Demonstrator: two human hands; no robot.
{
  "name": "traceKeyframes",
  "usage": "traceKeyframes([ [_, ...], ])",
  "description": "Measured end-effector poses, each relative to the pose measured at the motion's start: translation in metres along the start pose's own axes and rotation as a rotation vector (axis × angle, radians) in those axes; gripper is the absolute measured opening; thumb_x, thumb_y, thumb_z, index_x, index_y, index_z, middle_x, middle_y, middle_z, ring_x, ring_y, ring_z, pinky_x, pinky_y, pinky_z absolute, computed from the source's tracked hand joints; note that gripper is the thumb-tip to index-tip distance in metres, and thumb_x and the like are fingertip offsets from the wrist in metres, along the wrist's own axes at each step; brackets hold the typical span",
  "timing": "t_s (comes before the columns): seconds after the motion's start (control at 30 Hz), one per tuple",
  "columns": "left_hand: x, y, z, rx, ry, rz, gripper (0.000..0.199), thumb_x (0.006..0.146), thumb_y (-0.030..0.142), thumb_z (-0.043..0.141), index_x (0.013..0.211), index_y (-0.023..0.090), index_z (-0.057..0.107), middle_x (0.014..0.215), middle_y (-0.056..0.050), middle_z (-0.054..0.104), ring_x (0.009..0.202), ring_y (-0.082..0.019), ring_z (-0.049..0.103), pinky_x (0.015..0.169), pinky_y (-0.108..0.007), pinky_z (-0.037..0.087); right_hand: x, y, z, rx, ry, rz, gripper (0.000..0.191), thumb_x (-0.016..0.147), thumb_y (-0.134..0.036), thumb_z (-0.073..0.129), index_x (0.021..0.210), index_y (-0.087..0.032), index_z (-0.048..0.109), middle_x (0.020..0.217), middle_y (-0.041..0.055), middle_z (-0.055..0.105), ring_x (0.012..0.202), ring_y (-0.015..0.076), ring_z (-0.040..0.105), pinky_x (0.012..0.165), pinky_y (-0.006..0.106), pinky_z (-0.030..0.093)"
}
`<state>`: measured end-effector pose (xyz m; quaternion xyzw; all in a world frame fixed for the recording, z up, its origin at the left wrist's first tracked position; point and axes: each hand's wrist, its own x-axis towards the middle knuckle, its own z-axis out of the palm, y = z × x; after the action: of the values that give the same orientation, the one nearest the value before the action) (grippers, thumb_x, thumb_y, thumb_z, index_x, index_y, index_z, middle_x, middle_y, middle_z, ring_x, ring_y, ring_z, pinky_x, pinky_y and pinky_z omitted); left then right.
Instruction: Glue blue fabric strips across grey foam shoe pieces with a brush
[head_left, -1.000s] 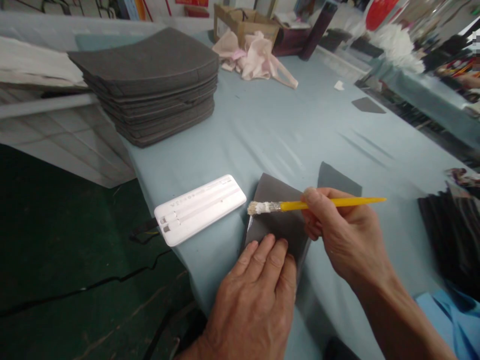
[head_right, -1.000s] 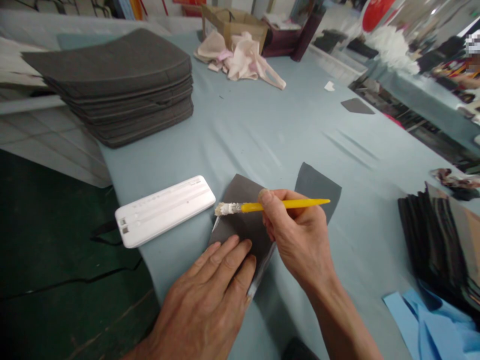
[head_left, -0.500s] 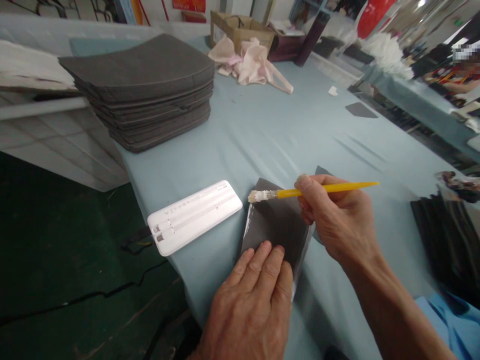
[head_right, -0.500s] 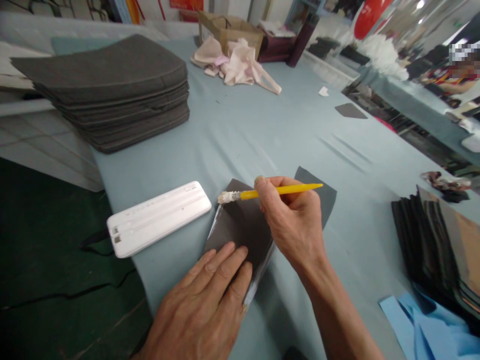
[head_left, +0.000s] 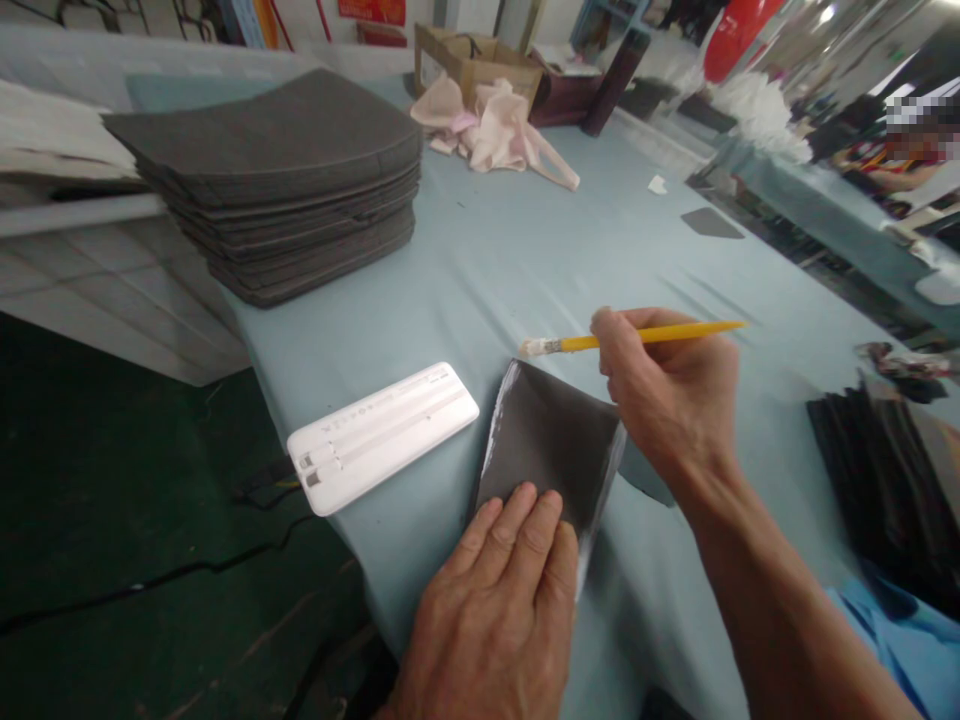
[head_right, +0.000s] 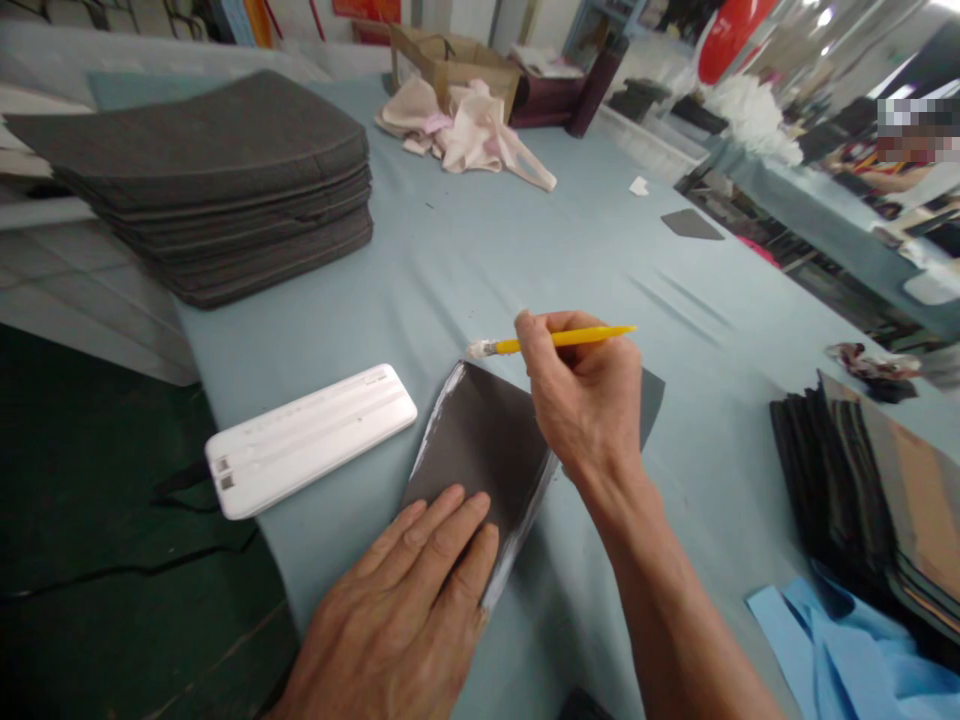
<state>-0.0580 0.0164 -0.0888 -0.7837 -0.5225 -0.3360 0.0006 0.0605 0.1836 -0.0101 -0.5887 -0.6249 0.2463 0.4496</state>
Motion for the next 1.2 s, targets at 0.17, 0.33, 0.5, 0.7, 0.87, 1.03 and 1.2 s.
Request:
traceKeyframes([
  [0.17, 0.004, 0.0, -0.002, 0.003, -0.02, -0.004, 0.032, 0.108, 0.025, 0.048, 0.128, 0.016, 0.07, 0.14, -0.005, 0.074, 0.134, -0.021, 0.067, 0.117, -0.034, 0.05, -0.023, -0.009, -0.018, 0.081, -0.033, 0.0, 0.032, 0.092, -0.04, 0.074, 0.067, -0.02, 0.067, 0.052, -0.0028, 0.05, 0.046, 0.0101, 0.045, 0.041, 0.023, 0.034],
  [0.33, 0.005, -0.001, -0.004, 0.011, -0.004, 0.004, 0.033, 0.108, 0.023, 0.047, 0.128, 0.014, 0.07, 0.14, -0.006, 0.074, 0.134, -0.021, 0.066, 0.118, -0.035, 0.048, -0.051, -0.012, -0.029, 0.082, -0.27, 0.028, 0.036, 0.093, -0.044, 0.074, 0.067, -0.02, 0.068, 0.051, -0.0034, 0.05, 0.045, 0.0083, 0.041, 0.04, 0.02, 0.032],
  [0.5, 0.003, 0.0, -0.003, 0.004, -0.013, 0.005, 0.034, 0.108, 0.024, 0.046, 0.129, 0.014, 0.071, 0.141, -0.007, 0.073, 0.135, -0.021, 0.065, 0.12, -0.035, 0.047, -0.049, -0.011, -0.023, 0.046, -0.26, -0.012, 0.032, 0.09, -0.038, 0.072, 0.065, -0.02, 0.067, 0.05, -0.003, 0.052, 0.044, 0.0077, 0.041, 0.038, 0.018, 0.03],
  [0.7, 0.002, 0.0, -0.002, 0.02, -0.003, 0.002, 0.031, 0.107, 0.023, 0.048, 0.128, 0.015, 0.07, 0.14, -0.007, 0.074, 0.135, -0.022, 0.066, 0.119, -0.036, 0.048, -0.029, -0.009, -0.012, -0.009, -0.119, -0.094, 0.025, 0.085, -0.029, 0.07, 0.063, -0.019, 0.067, 0.049, -0.0026, 0.053, 0.042, 0.0083, 0.044, 0.036, 0.018, 0.031],
  [0.87, 0.006, 0.0, -0.003, 0.009, -0.001, 0.004, 0.034, 0.108, 0.023, 0.043, 0.128, 0.015, 0.07, 0.14, -0.005, 0.074, 0.134, -0.021, 0.067, 0.119, -0.035, 0.048, -0.033, -0.011, -0.018, 0.048, -0.165, -0.112, 0.027, 0.087, -0.034, 0.072, 0.064, -0.02, 0.067, 0.048, -0.004, 0.053, 0.041, 0.0079, 0.043, 0.036, 0.017, 0.034],
  [1.03, 0.004, 0.001, -0.001, 0.007, 0.018, -0.001, 0.031, 0.108, 0.022, 0.046, 0.127, 0.015, 0.069, 0.139, -0.006, 0.074, 0.133, -0.021, 0.067, 0.12, -0.035, 0.046, -0.03, -0.008, -0.018, 0.016, -0.23, -0.133, 0.027, 0.088, -0.03, 0.071, 0.063, -0.02, 0.067, 0.048, -0.0042, 0.053, 0.042, 0.008, 0.043, 0.037, 0.018, 0.032],
  [1.2, 0.001, 0.002, -0.002, 0.007, -0.003, -0.008, 0.031, 0.107, 0.022, 0.046, 0.129, 0.016, 0.068, 0.14, -0.005, 0.074, 0.134, -0.021, 0.067, 0.12, -0.035, 0.045, -0.014, 0.007, -0.005, -0.032, -0.083, -0.203, 0.023, 0.088, -0.03, 0.072, 0.067, -0.02, 0.069, 0.052, -0.004, 0.056, 0.045, 0.0087, 0.046, 0.039, 0.02, 0.031],
])
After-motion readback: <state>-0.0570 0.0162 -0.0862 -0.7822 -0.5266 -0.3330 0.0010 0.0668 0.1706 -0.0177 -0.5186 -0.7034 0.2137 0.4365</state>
